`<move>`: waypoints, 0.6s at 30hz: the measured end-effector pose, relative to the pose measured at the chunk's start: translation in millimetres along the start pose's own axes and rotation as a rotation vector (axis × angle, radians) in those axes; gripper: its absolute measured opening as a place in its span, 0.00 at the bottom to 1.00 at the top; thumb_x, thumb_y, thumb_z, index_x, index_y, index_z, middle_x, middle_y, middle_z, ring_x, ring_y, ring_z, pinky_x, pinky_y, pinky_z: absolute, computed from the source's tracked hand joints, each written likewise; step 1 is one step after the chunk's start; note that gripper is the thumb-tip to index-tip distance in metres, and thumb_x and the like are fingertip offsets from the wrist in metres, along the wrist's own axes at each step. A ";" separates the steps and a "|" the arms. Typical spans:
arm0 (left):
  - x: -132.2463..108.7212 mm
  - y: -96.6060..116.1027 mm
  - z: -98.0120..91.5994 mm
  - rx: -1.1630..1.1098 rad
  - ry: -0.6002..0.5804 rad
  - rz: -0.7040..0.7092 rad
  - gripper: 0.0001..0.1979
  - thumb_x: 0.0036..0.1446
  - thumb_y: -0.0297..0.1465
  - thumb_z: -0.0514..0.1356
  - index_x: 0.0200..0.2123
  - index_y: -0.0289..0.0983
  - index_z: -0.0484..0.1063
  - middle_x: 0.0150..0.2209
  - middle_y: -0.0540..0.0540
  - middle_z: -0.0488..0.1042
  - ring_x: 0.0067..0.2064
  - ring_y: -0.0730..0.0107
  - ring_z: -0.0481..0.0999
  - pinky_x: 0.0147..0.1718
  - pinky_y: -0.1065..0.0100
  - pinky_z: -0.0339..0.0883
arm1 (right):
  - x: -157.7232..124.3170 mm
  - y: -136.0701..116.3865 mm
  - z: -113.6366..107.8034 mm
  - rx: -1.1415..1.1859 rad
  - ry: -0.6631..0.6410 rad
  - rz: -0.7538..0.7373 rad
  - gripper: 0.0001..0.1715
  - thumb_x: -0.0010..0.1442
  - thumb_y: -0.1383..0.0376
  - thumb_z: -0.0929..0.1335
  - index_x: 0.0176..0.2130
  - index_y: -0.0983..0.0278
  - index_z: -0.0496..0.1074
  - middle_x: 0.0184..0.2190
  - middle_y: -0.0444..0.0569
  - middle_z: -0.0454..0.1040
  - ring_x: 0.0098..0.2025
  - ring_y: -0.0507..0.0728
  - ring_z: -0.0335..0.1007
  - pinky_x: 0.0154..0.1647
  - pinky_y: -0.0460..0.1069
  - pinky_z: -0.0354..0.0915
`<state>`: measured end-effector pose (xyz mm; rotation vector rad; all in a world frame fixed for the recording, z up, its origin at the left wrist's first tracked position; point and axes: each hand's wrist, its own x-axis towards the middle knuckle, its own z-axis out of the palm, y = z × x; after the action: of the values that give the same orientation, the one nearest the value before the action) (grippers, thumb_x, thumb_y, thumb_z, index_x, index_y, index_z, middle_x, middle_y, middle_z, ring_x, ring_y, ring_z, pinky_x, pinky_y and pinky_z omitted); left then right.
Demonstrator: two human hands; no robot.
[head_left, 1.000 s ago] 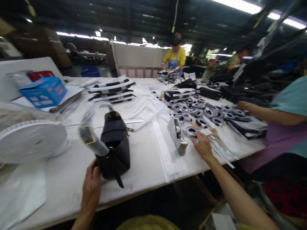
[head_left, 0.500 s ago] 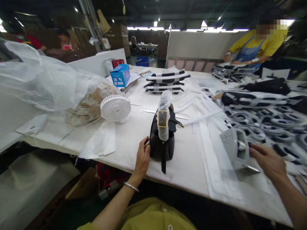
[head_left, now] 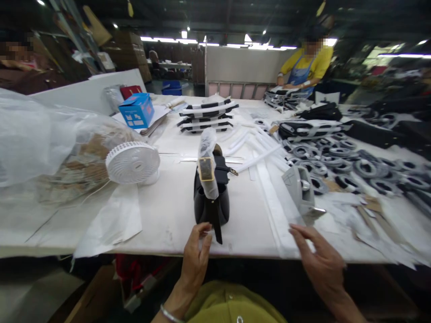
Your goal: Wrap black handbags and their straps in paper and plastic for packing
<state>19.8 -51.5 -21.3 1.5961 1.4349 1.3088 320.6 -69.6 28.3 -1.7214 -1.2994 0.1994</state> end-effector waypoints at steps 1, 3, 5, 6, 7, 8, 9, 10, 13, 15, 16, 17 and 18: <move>0.2 0.4 0.0 -0.029 -0.040 -0.089 0.15 0.64 0.41 0.54 0.48 0.38 0.70 0.45 0.41 0.77 0.47 0.59 0.77 0.48 0.59 0.72 | -6.2 -12.1 10.6 0.063 -0.087 -0.052 0.16 0.58 0.49 0.67 0.35 0.57 0.76 0.35 0.51 0.78 0.40 0.63 0.75 0.49 0.60 0.69; 3.8 -1.1 -1.1 -0.088 -0.116 -0.220 0.20 0.62 0.45 0.55 0.48 0.38 0.71 0.46 0.41 0.78 0.49 0.56 0.78 0.49 0.57 0.71 | -14.1 -35.6 34.9 0.198 -0.288 -0.065 0.14 0.61 0.55 0.66 0.39 0.60 0.77 0.36 0.51 0.78 0.38 0.59 0.74 0.42 0.55 0.71; 10.4 -4.2 -2.7 -0.162 -0.154 -0.289 0.24 0.58 0.50 0.56 0.47 0.37 0.72 0.43 0.42 0.79 0.45 0.55 0.79 0.47 0.57 0.73 | -19.9 -55.9 60.0 0.298 -0.472 -0.047 0.13 0.60 0.59 0.68 0.43 0.62 0.76 0.39 0.50 0.78 0.38 0.56 0.74 0.40 0.50 0.70; 14.0 -5.6 -3.5 -0.191 -0.169 -0.308 0.26 0.56 0.52 0.58 0.47 0.37 0.72 0.42 0.43 0.80 0.43 0.55 0.80 0.45 0.58 0.74 | -23.6 -64.6 71.6 0.329 -0.548 -0.047 0.14 0.60 0.62 0.68 0.45 0.63 0.76 0.40 0.50 0.78 0.38 0.55 0.74 0.40 0.49 0.70; 17.4 -6.6 -4.5 -0.207 -0.174 -0.318 0.27 0.54 0.53 0.59 0.46 0.37 0.73 0.40 0.44 0.80 0.42 0.55 0.80 0.44 0.60 0.75 | -28.4 -72.4 81.9 0.354 -0.595 -0.083 0.15 0.59 0.63 0.68 0.47 0.63 0.75 0.40 0.49 0.78 0.37 0.54 0.73 0.40 0.48 0.69; 20.4 -7.0 -5.7 -0.207 -0.170 -0.324 0.28 0.51 0.53 0.61 0.45 0.37 0.74 0.39 0.44 0.81 0.41 0.56 0.81 0.42 0.61 0.75 | -34.1 -79.1 90.8 0.373 -0.649 -0.145 0.16 0.58 0.65 0.69 0.47 0.63 0.75 0.40 0.49 0.77 0.37 0.54 0.73 0.41 0.48 0.69; 23.1 -6.9 -7.1 -0.192 -0.155 -0.329 0.28 0.49 0.54 0.62 0.44 0.38 0.74 0.38 0.45 0.81 0.40 0.56 0.81 0.41 0.62 0.76 | -40.1 -84.7 98.0 0.385 -0.691 -0.198 0.17 0.56 0.65 0.70 0.47 0.62 0.75 0.39 0.48 0.77 0.37 0.54 0.73 0.42 0.47 0.68; 25.8 -6.2 -8.6 -0.171 -0.138 -0.334 0.29 0.47 0.55 0.63 0.42 0.38 0.75 0.37 0.46 0.81 0.38 0.57 0.81 0.39 0.64 0.76 | -45.8 -89.1 103.4 0.396 -0.720 -0.229 0.19 0.56 0.66 0.70 0.48 0.62 0.75 0.39 0.47 0.77 0.38 0.55 0.72 0.43 0.47 0.67; 35.0 -1.6 -12.4 -0.120 -0.085 -0.351 0.31 0.40 0.57 0.65 0.39 0.38 0.76 0.32 0.47 0.81 0.33 0.57 0.81 0.32 0.65 0.76 | -53.9 -95.3 107.6 0.420 -0.778 -0.185 0.21 0.55 0.66 0.71 0.50 0.60 0.74 0.38 0.45 0.77 0.37 0.54 0.72 0.41 0.46 0.66; 42.7 3.5 -12.9 -0.099 -0.116 -0.341 0.32 0.36 0.57 0.66 0.37 0.38 0.77 0.32 0.46 0.81 0.33 0.56 0.81 0.30 0.66 0.76 | -49.2 -95.7 97.5 0.454 -0.834 -0.112 0.17 0.55 0.64 0.71 0.47 0.60 0.76 0.36 0.44 0.77 0.34 0.54 0.71 0.37 0.46 0.66; 46.6 6.4 -12.3 -0.095 -0.146 -0.326 0.32 0.35 0.57 0.67 0.36 0.38 0.77 0.33 0.46 0.82 0.35 0.55 0.81 0.31 0.66 0.76 | -44.6 -96.0 87.3 0.498 -0.866 -0.060 0.16 0.56 0.62 0.71 0.46 0.60 0.77 0.35 0.45 0.77 0.34 0.53 0.71 0.37 0.46 0.66; 50.1 9.4 -11.1 -0.094 -0.178 -0.310 0.31 0.35 0.57 0.67 0.35 0.39 0.78 0.34 0.45 0.82 0.36 0.55 0.81 0.33 0.65 0.76 | -39.1 -96.7 73.1 0.566 -0.906 0.007 0.17 0.56 0.60 0.71 0.46 0.61 0.78 0.35 0.45 0.78 0.34 0.53 0.71 0.37 0.46 0.67; 53.0 12.2 -9.6 -0.096 -0.205 -0.296 0.30 0.34 0.57 0.67 0.34 0.39 0.78 0.34 0.45 0.82 0.37 0.54 0.81 0.34 0.65 0.77 | -33.5 -98.0 54.8 0.653 -0.948 0.082 0.20 0.56 0.57 0.72 0.47 0.61 0.77 0.35 0.46 0.78 0.34 0.53 0.72 0.38 0.46 0.67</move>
<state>10.9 -4.8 6.8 1.3516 1.3964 0.9981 207.4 -65.8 58.4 -1.0982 -1.5447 1.4487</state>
